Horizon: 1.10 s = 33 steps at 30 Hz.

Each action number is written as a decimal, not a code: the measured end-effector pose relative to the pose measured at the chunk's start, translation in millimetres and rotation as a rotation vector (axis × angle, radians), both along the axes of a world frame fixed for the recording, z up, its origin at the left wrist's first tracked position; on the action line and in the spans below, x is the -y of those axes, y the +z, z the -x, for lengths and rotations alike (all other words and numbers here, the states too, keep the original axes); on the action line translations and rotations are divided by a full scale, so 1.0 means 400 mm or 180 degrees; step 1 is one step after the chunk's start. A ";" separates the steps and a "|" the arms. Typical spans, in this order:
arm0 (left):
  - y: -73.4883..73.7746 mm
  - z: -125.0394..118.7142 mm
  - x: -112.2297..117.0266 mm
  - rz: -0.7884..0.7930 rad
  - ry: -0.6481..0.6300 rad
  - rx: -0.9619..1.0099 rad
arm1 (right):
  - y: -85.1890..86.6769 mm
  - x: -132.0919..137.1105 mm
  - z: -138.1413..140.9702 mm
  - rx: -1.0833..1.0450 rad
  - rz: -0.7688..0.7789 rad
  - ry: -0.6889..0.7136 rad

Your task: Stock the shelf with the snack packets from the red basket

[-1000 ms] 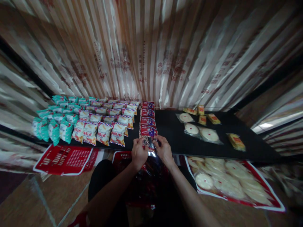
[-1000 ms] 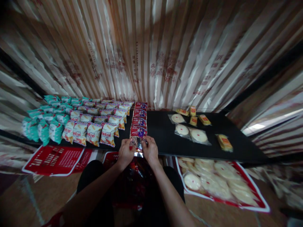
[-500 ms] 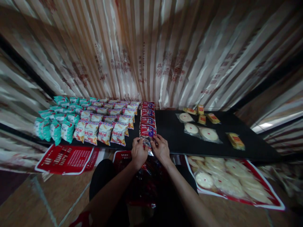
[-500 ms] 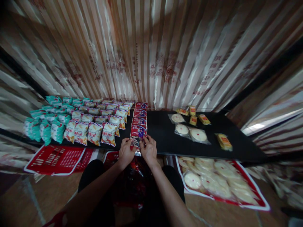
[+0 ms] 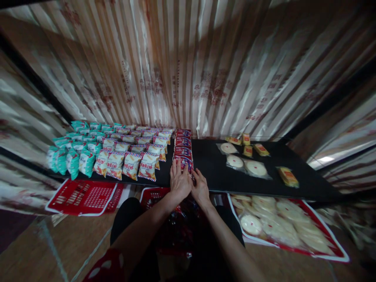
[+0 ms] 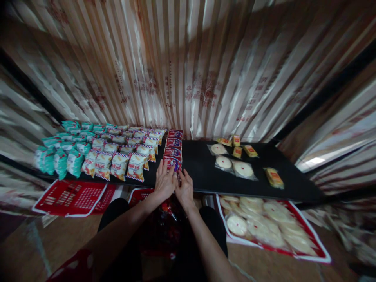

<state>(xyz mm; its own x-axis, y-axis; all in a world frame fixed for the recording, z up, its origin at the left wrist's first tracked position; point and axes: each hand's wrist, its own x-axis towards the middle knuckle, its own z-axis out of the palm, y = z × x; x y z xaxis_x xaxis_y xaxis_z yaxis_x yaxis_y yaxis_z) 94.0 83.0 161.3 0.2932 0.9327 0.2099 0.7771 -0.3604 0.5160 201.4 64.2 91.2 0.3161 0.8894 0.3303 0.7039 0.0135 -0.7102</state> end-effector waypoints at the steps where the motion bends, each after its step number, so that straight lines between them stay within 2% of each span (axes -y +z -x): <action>1: -0.001 -0.009 -0.013 0.0020 -0.0020 -0.0046 | -0.006 0.000 -0.002 0.0002 0.0005 0.0021; 6: -0.031 -0.034 -0.070 0.0380 -0.0102 -0.0308 | -0.035 -0.002 -0.012 0.0081 0.0023 0.0095; 12: -0.064 -0.036 -0.086 0.0828 -0.0084 -0.0385 | -0.047 -0.007 -0.010 0.0108 0.0041 0.0206; 25: -0.070 -0.041 -0.085 0.0574 -0.0093 -0.0396 | -0.049 -0.004 -0.008 -0.0220 0.0276 0.0119; 29: -0.044 -0.038 -0.078 0.0385 -0.0095 -0.0319 | -0.018 0.011 -0.002 -0.0546 0.0129 -0.0033; 33: -0.004 -0.011 -0.041 -0.0033 -0.0069 0.0008 | 0.049 0.070 0.008 -0.1017 -0.0219 -0.0258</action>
<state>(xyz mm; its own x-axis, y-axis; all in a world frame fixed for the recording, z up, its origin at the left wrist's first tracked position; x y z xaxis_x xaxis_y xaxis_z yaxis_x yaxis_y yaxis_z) 98.4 99.3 159.7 0.3127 0.9239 0.2205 0.7677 -0.3825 0.5141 198.3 36.2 111.0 0.4821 0.8361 0.2616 0.4467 0.0223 -0.8944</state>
